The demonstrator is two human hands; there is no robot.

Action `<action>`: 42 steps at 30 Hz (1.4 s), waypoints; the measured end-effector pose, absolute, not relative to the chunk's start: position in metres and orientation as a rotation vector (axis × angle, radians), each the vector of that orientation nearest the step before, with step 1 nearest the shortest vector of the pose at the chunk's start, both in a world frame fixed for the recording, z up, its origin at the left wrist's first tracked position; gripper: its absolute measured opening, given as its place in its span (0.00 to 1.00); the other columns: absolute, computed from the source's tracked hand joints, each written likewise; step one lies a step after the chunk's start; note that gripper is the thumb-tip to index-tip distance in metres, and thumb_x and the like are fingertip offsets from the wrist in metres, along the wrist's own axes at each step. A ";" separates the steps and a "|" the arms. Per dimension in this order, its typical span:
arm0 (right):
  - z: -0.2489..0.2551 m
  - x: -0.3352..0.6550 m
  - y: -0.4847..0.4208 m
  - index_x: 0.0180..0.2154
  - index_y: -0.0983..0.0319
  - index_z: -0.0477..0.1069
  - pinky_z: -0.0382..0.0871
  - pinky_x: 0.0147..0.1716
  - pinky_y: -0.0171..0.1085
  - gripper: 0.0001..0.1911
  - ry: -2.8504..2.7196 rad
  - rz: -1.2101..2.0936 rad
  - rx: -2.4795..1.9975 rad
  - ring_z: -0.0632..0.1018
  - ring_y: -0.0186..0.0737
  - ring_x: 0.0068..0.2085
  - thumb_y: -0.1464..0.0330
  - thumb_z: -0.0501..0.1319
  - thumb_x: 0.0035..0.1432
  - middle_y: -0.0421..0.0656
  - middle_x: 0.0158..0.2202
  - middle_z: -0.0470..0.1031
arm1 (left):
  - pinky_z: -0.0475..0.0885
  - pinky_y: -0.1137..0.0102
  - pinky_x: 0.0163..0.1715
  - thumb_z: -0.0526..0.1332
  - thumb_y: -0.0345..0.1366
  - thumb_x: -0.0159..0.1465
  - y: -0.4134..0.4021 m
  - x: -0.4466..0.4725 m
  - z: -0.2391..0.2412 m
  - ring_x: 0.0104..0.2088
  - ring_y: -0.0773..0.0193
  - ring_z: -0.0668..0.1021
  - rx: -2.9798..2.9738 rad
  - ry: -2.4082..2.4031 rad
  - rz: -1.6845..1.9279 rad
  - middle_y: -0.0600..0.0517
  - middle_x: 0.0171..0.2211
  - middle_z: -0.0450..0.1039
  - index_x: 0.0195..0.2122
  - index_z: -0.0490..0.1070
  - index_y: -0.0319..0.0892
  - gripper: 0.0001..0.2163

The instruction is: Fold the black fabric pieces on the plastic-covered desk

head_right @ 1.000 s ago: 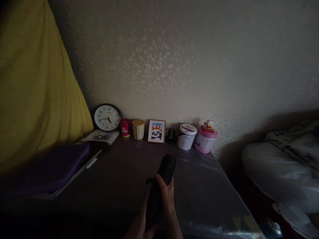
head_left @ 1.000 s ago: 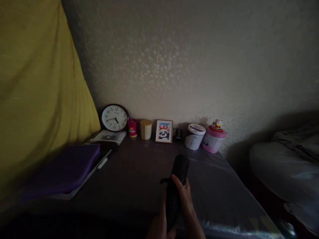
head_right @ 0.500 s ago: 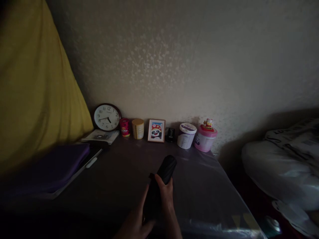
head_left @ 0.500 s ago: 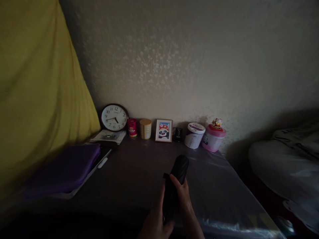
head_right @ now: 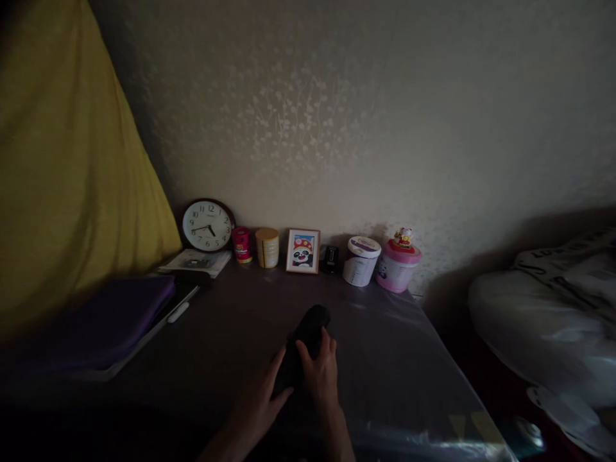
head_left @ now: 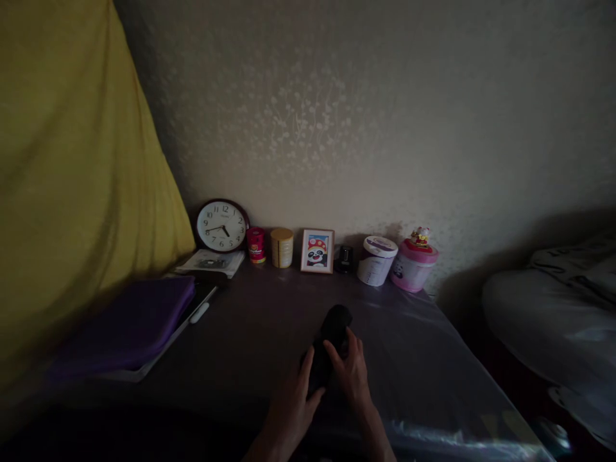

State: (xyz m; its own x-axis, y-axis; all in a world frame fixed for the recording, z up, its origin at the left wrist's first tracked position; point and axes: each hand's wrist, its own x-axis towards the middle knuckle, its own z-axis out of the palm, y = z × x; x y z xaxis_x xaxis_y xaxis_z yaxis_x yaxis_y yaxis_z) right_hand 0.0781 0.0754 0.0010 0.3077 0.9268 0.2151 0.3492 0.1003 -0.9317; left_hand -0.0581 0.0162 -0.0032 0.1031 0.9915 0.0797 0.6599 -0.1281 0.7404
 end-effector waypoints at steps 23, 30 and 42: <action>0.011 0.105 0.070 0.31 0.60 0.69 0.64 0.33 0.32 0.12 -1.503 1.149 -1.099 0.70 0.35 0.32 0.58 0.61 0.50 0.38 0.28 0.69 | 0.69 0.67 0.41 0.53 0.32 0.61 0.016 -0.053 0.001 0.44 0.59 0.75 2.078 1.841 0.424 0.44 0.50 0.64 0.62 0.42 0.54 0.30; 0.021 0.095 0.077 0.28 0.61 0.69 0.61 0.30 0.31 0.10 -1.544 1.231 -1.101 0.68 0.32 0.28 0.60 0.61 0.49 0.36 0.24 0.67 | 0.69 0.65 0.42 0.52 0.33 0.62 0.016 -0.053 0.002 0.46 0.57 0.73 2.121 1.827 0.357 0.45 0.51 0.63 0.61 0.44 0.56 0.28; 0.019 0.073 0.094 0.31 0.61 0.70 0.64 0.34 0.34 0.04 -1.964 0.621 -1.328 0.72 0.35 0.32 0.71 0.57 0.52 0.41 0.31 0.71 | 0.64 0.64 0.51 0.50 0.35 0.62 0.012 -0.055 0.000 0.54 0.57 0.67 2.095 1.806 0.391 0.42 0.57 0.58 0.62 0.43 0.43 0.27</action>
